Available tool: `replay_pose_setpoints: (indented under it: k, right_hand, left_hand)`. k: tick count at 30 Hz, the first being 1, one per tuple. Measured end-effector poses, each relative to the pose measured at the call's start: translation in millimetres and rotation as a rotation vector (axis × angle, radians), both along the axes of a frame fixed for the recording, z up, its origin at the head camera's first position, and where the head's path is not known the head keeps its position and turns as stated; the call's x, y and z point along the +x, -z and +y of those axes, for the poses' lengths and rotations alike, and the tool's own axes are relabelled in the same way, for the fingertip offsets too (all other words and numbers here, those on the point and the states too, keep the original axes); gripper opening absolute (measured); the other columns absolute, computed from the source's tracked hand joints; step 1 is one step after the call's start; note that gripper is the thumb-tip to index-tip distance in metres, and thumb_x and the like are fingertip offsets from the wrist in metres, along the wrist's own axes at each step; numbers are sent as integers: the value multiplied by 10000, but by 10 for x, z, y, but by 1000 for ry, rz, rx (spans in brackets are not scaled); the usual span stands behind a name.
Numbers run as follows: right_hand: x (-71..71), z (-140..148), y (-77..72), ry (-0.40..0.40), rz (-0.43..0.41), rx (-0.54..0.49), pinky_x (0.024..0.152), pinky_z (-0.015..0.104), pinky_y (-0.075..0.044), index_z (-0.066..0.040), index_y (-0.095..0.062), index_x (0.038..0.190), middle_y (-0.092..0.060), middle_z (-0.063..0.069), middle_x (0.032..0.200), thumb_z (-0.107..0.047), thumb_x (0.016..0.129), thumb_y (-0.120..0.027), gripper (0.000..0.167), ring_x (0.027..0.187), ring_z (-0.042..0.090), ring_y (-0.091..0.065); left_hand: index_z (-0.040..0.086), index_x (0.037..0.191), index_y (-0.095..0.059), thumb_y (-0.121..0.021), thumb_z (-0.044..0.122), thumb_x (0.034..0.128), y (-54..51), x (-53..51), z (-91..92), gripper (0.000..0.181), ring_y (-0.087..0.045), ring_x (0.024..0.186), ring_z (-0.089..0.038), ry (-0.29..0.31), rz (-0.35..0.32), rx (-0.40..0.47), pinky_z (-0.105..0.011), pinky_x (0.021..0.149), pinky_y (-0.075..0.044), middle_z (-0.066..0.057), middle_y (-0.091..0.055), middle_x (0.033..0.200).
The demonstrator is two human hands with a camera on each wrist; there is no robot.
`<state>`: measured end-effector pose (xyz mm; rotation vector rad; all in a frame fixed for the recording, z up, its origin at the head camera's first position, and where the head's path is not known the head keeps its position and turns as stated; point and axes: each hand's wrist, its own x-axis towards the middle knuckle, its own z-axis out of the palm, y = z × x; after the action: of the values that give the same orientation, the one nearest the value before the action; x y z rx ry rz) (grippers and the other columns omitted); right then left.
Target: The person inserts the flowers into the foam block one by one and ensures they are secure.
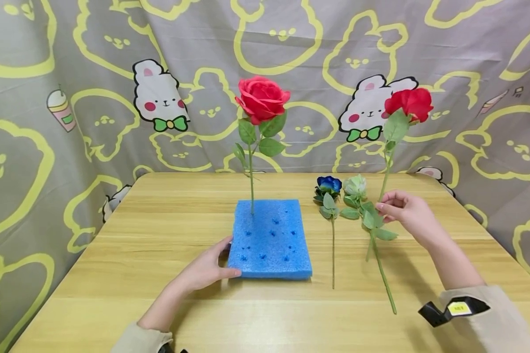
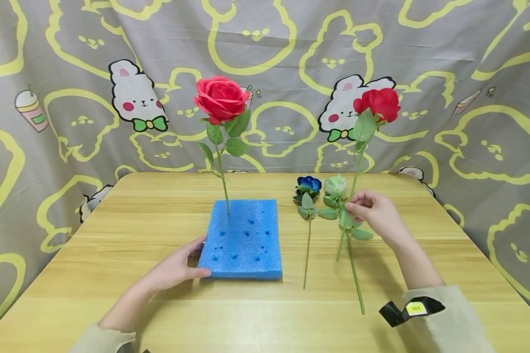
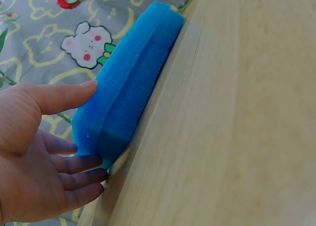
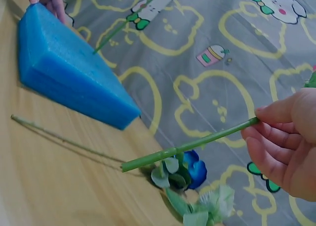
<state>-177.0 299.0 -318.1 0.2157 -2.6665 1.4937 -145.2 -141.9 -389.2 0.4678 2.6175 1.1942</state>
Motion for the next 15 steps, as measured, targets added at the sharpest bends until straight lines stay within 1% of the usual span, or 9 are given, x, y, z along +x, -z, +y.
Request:
replay_pose_setpoints:
  k: [7,11,15]
  right_hand:
    - [-108,-162,-72,28,72,14,603,231,-526,50,-529,970,-642,-84,754,-175,915,-598,242,682,75,-613]
    - [-163,-272,-124,22,88,-2,597,230,-525,62,-532,970,-633,-114,735,-141,909,-603,224,667,58,-611]
    - [-235,-412,-180,19,118,-35,596,224,-524,67,-536,966,-629,-112,737,-132,905,-608,220,648,65,-607]
  left_hand:
    - [-36,1436,-261,-749,345,768,1,5,1,911,-301,1311,-382,7,-5,7,-545,1042,-257,-224,-333,1435]
    - [-40,1437,-253,-743,346,775,11,-6,-3,910,-297,1314,-379,12,-5,10,-544,1045,-253,-224,-326,1438]
    - [-38,1438,-252,-744,342,774,10,-8,-12,909,-300,1313,-380,12,-3,14,-545,1043,-254,-224,-329,1437]
